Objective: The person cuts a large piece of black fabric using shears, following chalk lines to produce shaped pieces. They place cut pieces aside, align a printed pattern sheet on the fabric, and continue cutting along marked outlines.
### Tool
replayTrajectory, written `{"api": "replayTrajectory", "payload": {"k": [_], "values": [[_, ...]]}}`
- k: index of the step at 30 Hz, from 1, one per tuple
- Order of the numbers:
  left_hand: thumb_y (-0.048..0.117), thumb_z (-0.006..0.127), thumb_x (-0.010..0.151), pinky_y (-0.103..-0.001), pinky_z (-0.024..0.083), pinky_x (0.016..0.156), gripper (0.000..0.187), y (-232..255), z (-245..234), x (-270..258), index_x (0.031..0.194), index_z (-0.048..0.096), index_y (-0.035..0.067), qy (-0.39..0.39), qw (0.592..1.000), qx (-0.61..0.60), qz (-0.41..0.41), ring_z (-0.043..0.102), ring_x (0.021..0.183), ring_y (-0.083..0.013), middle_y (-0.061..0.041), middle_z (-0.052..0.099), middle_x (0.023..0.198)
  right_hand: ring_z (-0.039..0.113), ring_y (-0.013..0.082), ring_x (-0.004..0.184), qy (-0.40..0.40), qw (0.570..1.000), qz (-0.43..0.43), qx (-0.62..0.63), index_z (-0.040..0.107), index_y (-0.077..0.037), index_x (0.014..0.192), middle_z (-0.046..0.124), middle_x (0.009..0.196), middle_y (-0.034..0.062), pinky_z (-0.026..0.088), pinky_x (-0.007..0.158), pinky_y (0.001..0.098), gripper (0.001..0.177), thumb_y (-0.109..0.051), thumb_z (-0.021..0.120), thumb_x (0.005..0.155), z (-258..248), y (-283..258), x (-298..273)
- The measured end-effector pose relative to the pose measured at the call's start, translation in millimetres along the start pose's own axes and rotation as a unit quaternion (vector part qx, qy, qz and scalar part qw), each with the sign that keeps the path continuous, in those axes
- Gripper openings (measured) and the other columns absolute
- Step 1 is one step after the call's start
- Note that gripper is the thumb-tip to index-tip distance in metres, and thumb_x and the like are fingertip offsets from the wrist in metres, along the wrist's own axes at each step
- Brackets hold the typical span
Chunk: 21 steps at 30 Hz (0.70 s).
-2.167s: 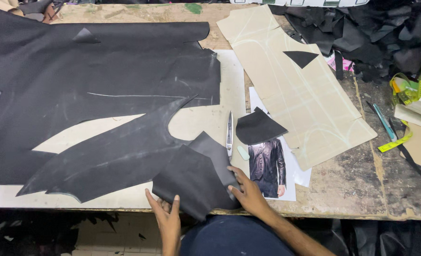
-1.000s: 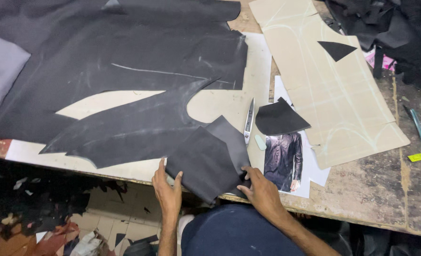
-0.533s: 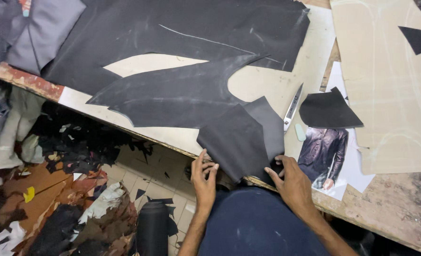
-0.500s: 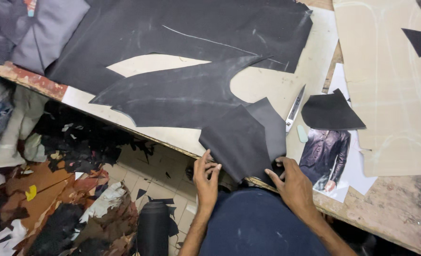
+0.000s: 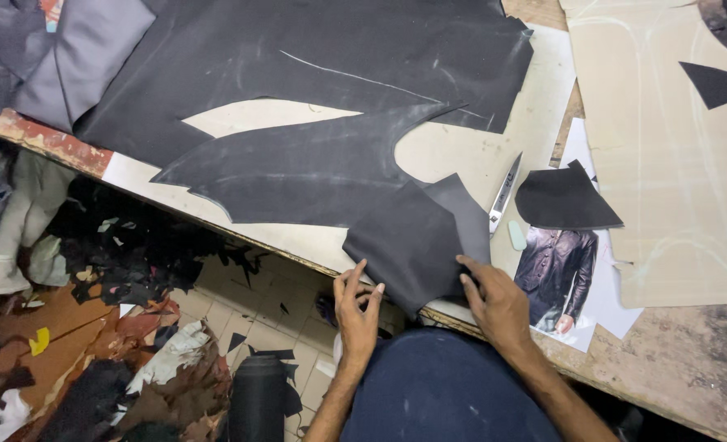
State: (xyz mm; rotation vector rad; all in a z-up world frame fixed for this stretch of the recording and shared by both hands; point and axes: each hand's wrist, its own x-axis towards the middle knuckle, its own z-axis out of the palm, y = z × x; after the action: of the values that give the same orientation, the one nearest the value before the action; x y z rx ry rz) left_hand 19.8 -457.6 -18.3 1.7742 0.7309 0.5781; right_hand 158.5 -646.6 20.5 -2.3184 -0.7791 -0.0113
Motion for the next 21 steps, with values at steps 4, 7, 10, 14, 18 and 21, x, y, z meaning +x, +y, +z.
{"api": "replayTrajectory", "payload": {"k": [4, 7, 10, 14, 18, 21], "values": [[0.013, 0.073, 0.090, -0.031, 0.063, 0.072, 0.051, 14, 3, 8, 0.139, 0.060, 0.009, -0.016, 0.997, 0.066, -0.030, 0.066, 0.088, -0.0193, -0.011, 0.049, 0.131, 0.058, 0.0185, 0.064, 0.028, 0.997, 0.056, -0.049, 0.074, -0.018, 0.126, 0.065, 0.077, 0.0059, 0.050, 0.063, 0.0343, 0.031, -0.017, 0.072, 0.095, -12, 4, 2], [0.024, 0.077, 0.089, -0.038, 0.058, 0.077, 0.052, 20, 8, 13, 0.136, 0.063, 0.009, -0.025, 0.984, 0.174, -0.012, 0.066, 0.087, -0.0228, -0.013, 0.053, 0.128, 0.060, 0.0188, 0.063, 0.008, 0.995, 0.096, -0.039, 0.073, -0.018, 0.128, 0.069, 0.083, 0.0063, 0.051, 0.062, 0.0355, 0.034, -0.018, 0.072, 0.094, -15, 12, 0], [0.028, 0.076, 0.093, -0.043, 0.057, 0.080, 0.055, 22, 13, 17, 0.139, 0.059, 0.003, 0.017, 0.973, 0.208, 0.097, 0.065, 0.101, -0.0287, -0.017, 0.055, 0.123, 0.061, 0.0187, 0.059, -0.020, 0.993, 0.120, -0.010, 0.070, -0.017, 0.130, 0.071, 0.090, 0.0062, 0.053, 0.061, 0.0352, 0.038, -0.020, 0.071, 0.092, -9, 19, -6], [0.029, 0.075, 0.091, -0.044, 0.056, 0.080, 0.057, 25, 17, 21, 0.140, 0.059, 0.005, 0.001, 0.976, 0.215, 0.044, 0.065, 0.094, -0.0288, -0.017, 0.056, 0.119, 0.068, 0.0175, 0.075, 0.036, 0.999, 0.027, 0.010, 0.067, -0.014, 0.133, 0.072, 0.099, 0.0126, 0.057, 0.065, 0.0352, 0.040, -0.022, 0.070, 0.094, -4, 30, -13], [0.027, 0.074, 0.090, -0.042, 0.056, 0.078, 0.058, 27, 17, 23, 0.142, 0.057, 0.008, -0.034, 0.984, 0.173, -0.030, 0.066, 0.084, -0.0245, -0.014, 0.056, 0.118, 0.066, 0.0217, 0.058, -0.067, 0.979, 0.193, -0.013, 0.056, -0.017, 0.142, 0.072, 0.082, 0.0108, 0.056, 0.059, 0.0388, 0.054, -0.025, 0.072, 0.091, -1, 37, -16], [0.022, 0.076, 0.089, -0.040, 0.056, 0.079, 0.057, 23, 19, 22, 0.141, 0.059, 0.008, -0.030, 0.989, 0.147, -0.003, 0.066, 0.086, -0.0217, -0.013, 0.057, 0.115, 0.068, 0.0224, 0.057, -0.079, 0.974, 0.214, -0.008, 0.050, -0.015, 0.145, 0.073, 0.083, 0.0101, 0.056, 0.057, 0.0391, 0.063, -0.025, 0.075, 0.088, 1, 42, -17]]}}
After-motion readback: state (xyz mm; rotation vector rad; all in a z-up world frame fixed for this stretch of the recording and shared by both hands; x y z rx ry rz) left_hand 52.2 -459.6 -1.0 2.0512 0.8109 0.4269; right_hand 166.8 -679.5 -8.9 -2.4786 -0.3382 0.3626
